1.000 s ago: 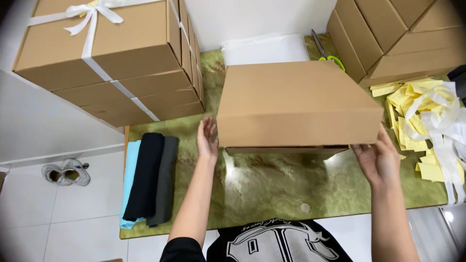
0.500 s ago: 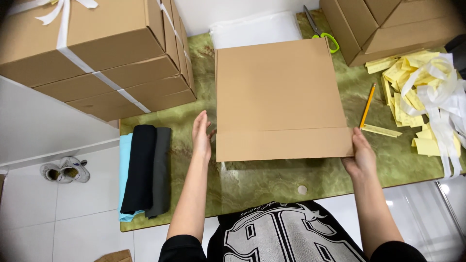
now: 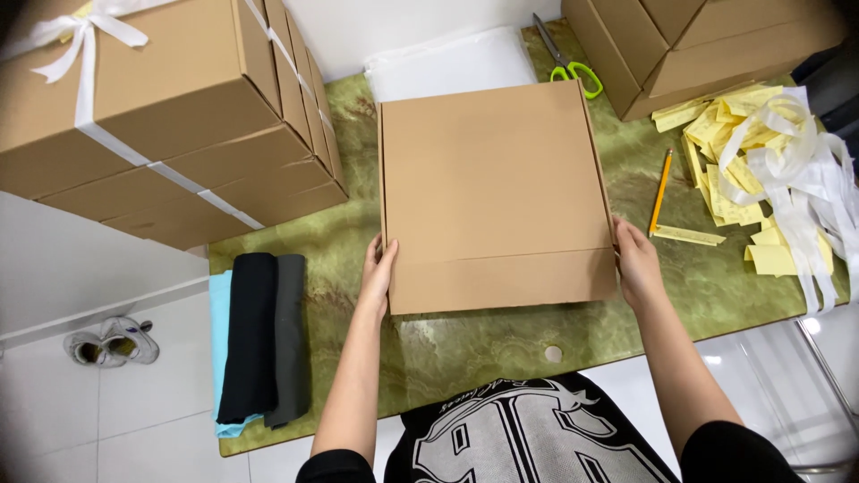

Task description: The person places a rolled yellow item into a clear plastic bag, seals it, and then puts it into a cardboard box. They close the box and tie it with a white ribbon.

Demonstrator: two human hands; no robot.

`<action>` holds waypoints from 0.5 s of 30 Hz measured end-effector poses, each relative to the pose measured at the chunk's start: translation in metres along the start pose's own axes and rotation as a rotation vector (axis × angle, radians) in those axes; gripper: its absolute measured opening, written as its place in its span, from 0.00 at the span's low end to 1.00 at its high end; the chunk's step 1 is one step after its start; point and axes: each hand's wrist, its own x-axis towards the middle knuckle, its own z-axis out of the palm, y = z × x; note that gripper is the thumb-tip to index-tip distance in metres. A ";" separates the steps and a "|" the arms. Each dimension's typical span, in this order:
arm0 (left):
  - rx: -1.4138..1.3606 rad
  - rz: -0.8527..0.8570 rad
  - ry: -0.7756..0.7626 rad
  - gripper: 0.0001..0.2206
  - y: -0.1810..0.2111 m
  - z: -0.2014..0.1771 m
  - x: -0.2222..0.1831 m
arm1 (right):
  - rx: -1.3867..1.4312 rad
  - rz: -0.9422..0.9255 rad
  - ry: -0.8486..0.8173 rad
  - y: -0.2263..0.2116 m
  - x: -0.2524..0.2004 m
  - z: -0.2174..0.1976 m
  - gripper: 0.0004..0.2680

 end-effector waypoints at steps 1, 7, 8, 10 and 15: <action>0.000 0.006 -0.001 0.37 0.002 0.001 0.003 | 0.004 -0.004 -0.001 0.003 0.014 0.002 0.16; -0.074 -0.047 0.019 0.37 0.015 0.002 0.002 | -0.033 0.152 -0.187 -0.035 0.022 0.016 0.26; -0.061 -0.067 0.015 0.38 0.021 0.002 -0.001 | -0.039 0.193 -0.192 -0.052 0.008 0.020 0.27; -0.051 -0.081 0.012 0.40 0.031 0.002 -0.006 | -0.046 0.227 -0.203 -0.065 -0.007 0.018 0.28; 0.038 -0.012 -0.099 0.35 0.059 0.000 -0.025 | 0.086 0.215 -0.246 -0.036 0.010 -0.022 0.26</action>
